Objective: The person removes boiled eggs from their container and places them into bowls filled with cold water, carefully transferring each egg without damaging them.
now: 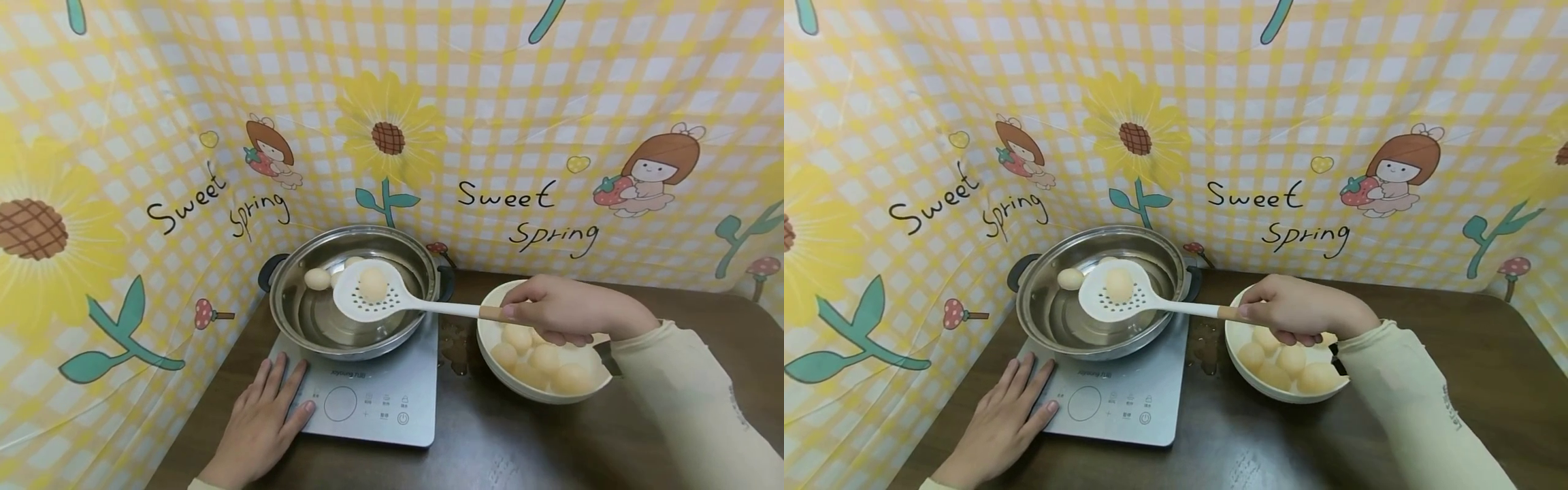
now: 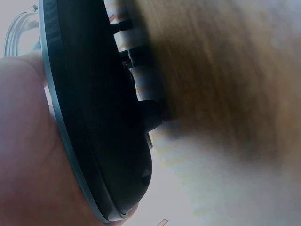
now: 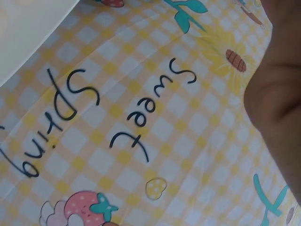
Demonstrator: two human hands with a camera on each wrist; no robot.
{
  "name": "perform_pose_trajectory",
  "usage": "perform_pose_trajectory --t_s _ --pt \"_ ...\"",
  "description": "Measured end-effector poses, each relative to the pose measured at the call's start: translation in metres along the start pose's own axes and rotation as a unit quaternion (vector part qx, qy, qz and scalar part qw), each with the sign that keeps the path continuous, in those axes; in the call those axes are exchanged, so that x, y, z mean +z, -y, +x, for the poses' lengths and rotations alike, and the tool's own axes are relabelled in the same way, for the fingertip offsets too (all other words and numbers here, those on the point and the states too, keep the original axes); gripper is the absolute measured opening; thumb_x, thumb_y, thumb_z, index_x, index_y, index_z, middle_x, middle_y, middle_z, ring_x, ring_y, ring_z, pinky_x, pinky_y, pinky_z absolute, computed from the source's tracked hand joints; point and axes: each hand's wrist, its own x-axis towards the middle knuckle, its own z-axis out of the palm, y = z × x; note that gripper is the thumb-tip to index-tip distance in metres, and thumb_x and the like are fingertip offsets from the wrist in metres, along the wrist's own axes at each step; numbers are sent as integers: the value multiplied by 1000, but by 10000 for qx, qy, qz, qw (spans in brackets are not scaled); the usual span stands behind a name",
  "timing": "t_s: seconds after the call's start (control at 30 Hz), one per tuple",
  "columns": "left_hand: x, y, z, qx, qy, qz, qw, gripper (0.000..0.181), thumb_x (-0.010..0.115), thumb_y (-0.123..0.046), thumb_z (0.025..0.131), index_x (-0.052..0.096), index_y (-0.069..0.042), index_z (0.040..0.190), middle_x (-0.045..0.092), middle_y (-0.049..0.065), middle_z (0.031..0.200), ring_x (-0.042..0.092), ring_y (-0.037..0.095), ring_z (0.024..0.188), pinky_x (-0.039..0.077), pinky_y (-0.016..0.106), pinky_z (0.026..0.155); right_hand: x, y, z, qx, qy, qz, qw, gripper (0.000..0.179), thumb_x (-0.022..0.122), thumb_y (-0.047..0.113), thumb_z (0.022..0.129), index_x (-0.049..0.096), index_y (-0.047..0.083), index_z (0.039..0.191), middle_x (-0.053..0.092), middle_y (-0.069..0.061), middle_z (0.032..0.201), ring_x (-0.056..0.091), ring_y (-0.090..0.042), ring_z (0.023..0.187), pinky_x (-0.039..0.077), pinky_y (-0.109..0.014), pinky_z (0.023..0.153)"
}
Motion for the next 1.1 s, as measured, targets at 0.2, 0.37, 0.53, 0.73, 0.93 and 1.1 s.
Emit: perform_pose_trajectory --t_s 0.2,0.37,0.53,0.73,0.93,1.1 --pt "-1 -1 0 -34 62 -29 10000 65 51 -49 105 40 -10 156 20 27 163 16 52 146 26 73 104 -6 -11 -5 70 -79 108 9999 24 56 31 105 71 13 105 39 0 49 27 -11 34 26 -26 32" --pt "-1 -1 2 -59 93 -31 9999 65 50 -49 105 40 -10 156 19 27 163 15 52 146 26 74 103 -10 -15 -13 70 -105 393 9991 24 61 32 103 71 10 106 36 1 49 26 -12 36 24 -25 32" --pt "-1 -1 2 -55 84 -48 9999 66 50 -50 105 41 -10 155 19 27 162 16 52 146 26 74 103 -15 -19 -22 115 -65 740 9972 28 61 32 103 71 7 111 33 1 50 21 -11 39 20 -24 35" --pt "-2 -1 1 -82 114 -133 9998 67 50 -51 104 40 -9 156 18 28 163 15 52 147 24 75 103 -21 -26 -34 214 -183 689 9972 33 59 32 104 68 4 119 33 2 50 22 -10 38 21 -24 35" --pt "-3 -2 1 -91 133 -137 9998 67 50 -51 104 40 -9 156 18 27 163 15 52 146 24 75 103 -27 -34 -48 230 -292 434 9984 31 57 33 105 69 7 119 35 2 48 27 -10 34 27 -24 31" --pt "-2 -2 0 -76 129 -140 9998 66 51 -50 104 40 -10 156 18 27 163 16 53 146 24 75 102 -31 -40 -59 88 -229 307 9992 30 54 31 107 69 8 119 37 2 47 28 -8 33 28 -25 28"
